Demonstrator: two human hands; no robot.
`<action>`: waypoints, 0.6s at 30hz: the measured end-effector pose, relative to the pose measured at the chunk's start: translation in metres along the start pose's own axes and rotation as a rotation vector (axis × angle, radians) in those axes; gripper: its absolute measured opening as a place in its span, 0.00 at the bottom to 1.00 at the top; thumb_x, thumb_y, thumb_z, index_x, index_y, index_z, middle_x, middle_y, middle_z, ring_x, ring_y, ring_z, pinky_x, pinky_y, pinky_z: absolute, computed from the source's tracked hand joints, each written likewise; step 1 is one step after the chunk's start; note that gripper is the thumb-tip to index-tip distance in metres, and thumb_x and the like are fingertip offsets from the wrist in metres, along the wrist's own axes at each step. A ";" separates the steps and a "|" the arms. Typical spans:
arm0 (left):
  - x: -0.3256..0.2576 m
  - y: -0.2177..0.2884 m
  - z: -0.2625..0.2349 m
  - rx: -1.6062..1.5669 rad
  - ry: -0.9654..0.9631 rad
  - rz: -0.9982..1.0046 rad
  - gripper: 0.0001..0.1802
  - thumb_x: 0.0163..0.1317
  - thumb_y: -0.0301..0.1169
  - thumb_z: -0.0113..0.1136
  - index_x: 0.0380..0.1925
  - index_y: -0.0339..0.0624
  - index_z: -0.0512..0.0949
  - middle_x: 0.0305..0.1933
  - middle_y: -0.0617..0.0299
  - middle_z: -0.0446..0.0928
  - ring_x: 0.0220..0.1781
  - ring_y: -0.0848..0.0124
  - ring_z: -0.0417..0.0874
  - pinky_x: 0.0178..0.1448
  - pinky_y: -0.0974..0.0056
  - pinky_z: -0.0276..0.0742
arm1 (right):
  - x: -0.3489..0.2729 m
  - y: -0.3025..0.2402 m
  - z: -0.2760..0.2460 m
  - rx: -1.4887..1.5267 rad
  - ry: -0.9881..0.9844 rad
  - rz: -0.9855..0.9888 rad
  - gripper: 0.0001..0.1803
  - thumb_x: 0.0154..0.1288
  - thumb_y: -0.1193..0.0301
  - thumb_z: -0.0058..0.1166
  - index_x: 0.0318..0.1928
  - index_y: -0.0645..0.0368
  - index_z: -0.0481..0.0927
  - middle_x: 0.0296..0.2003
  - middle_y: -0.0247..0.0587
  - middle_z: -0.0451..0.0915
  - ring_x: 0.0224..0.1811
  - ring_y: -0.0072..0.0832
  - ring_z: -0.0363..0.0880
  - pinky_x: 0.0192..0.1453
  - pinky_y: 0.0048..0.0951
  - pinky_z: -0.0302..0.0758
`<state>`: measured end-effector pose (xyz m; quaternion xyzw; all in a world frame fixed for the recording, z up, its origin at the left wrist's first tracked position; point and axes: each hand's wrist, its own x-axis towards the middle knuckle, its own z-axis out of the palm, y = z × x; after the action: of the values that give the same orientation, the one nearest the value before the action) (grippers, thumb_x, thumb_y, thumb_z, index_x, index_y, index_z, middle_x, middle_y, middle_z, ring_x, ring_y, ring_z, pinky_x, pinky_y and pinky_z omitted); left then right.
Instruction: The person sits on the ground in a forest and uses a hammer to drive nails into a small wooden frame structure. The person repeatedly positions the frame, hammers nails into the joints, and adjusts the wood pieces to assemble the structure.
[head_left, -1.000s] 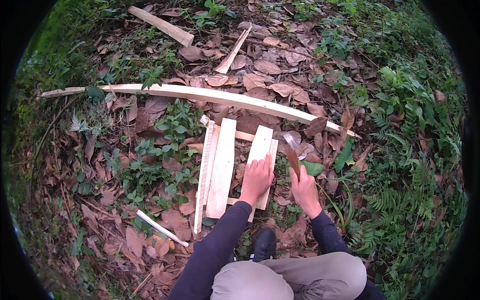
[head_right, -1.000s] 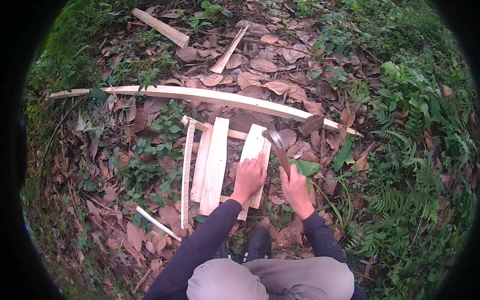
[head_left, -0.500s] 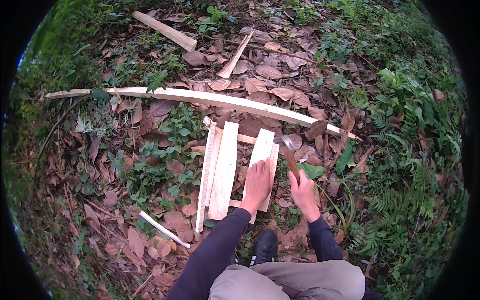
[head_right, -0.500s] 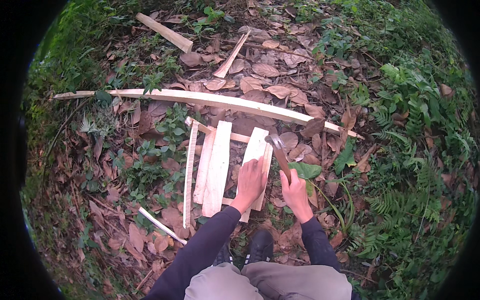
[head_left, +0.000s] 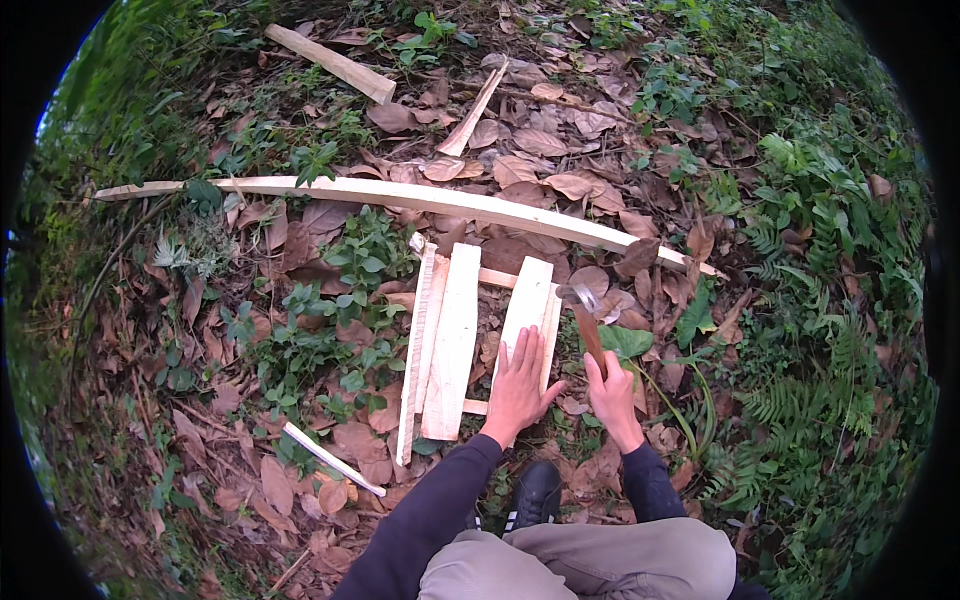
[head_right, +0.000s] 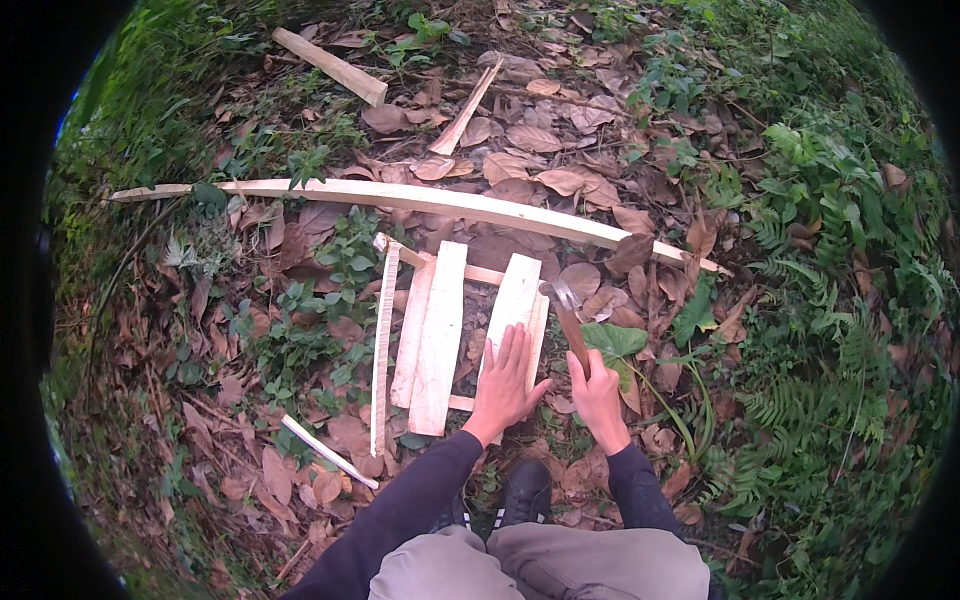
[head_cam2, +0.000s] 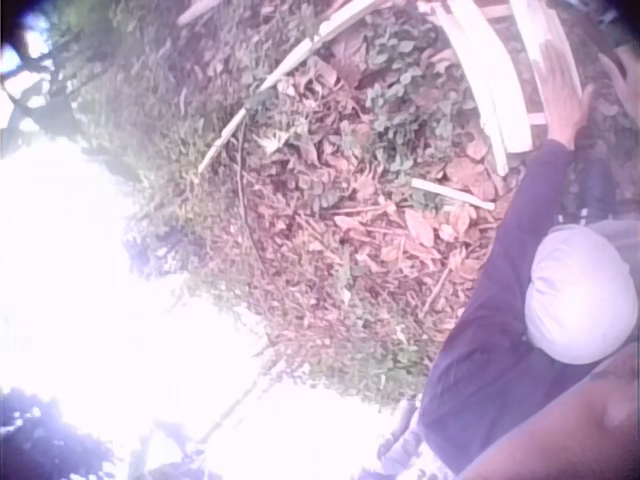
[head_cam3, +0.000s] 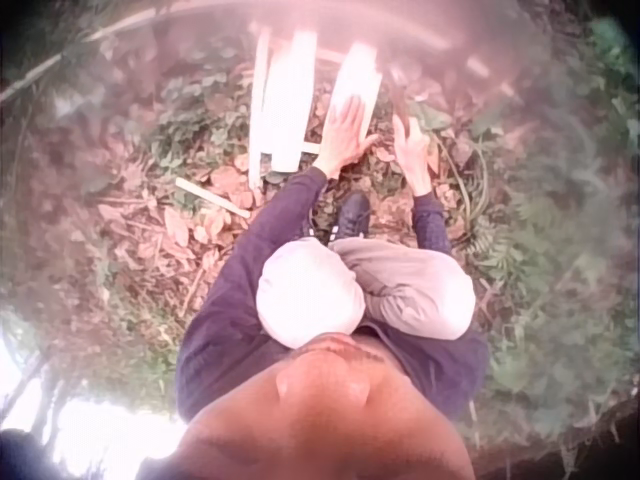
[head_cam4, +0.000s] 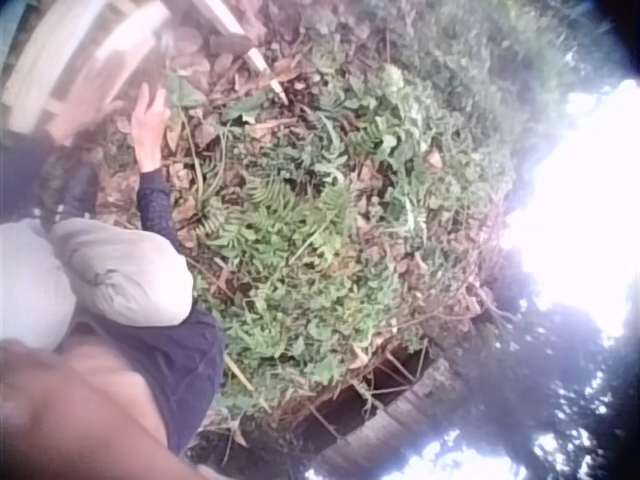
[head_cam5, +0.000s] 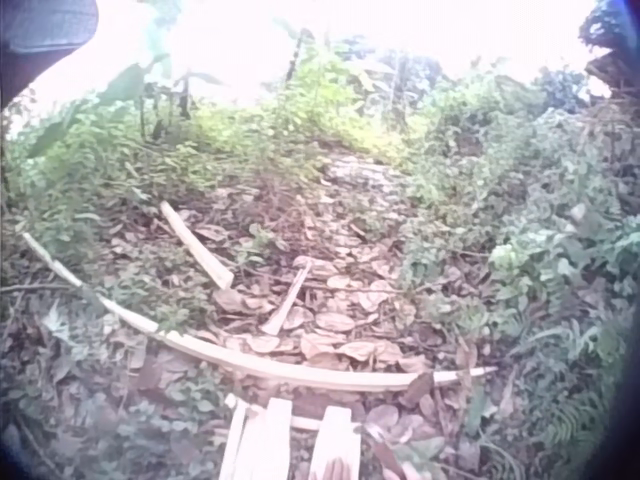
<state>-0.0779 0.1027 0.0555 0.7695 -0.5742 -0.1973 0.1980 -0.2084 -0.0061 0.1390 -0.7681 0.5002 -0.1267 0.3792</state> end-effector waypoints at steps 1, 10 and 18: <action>0.001 0.000 0.001 0.003 0.004 -0.001 0.52 0.68 0.60 0.53 0.77 0.29 0.51 0.84 0.44 0.46 0.87 0.54 0.41 0.84 0.41 0.40 | -0.001 0.000 0.000 0.006 0.001 0.007 0.14 0.76 0.64 0.55 0.39 0.65 0.75 0.19 0.52 0.76 0.21 0.45 0.80 0.26 0.42 0.71; 0.001 0.000 -0.001 0.018 -0.002 0.017 0.49 0.68 0.51 0.53 0.77 0.27 0.49 0.84 0.43 0.45 0.87 0.52 0.39 0.85 0.42 0.39 | 0.000 0.007 0.005 -0.020 -0.014 0.013 0.14 0.76 0.65 0.55 0.40 0.65 0.75 0.20 0.53 0.76 0.22 0.46 0.80 0.27 0.42 0.71; 0.000 0.000 -0.005 0.096 -0.042 0.015 0.50 0.66 0.51 0.51 0.77 0.27 0.49 0.84 0.43 0.44 0.87 0.53 0.39 0.85 0.44 0.40 | 0.007 -0.001 0.009 -0.004 -0.025 -0.021 0.12 0.75 0.67 0.56 0.45 0.66 0.76 0.23 0.56 0.77 0.24 0.49 0.81 0.29 0.42 0.72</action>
<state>-0.0748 0.1027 0.0597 0.7693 -0.5930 -0.1843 0.1501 -0.1990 -0.0080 0.1322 -0.7756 0.4873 -0.1201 0.3827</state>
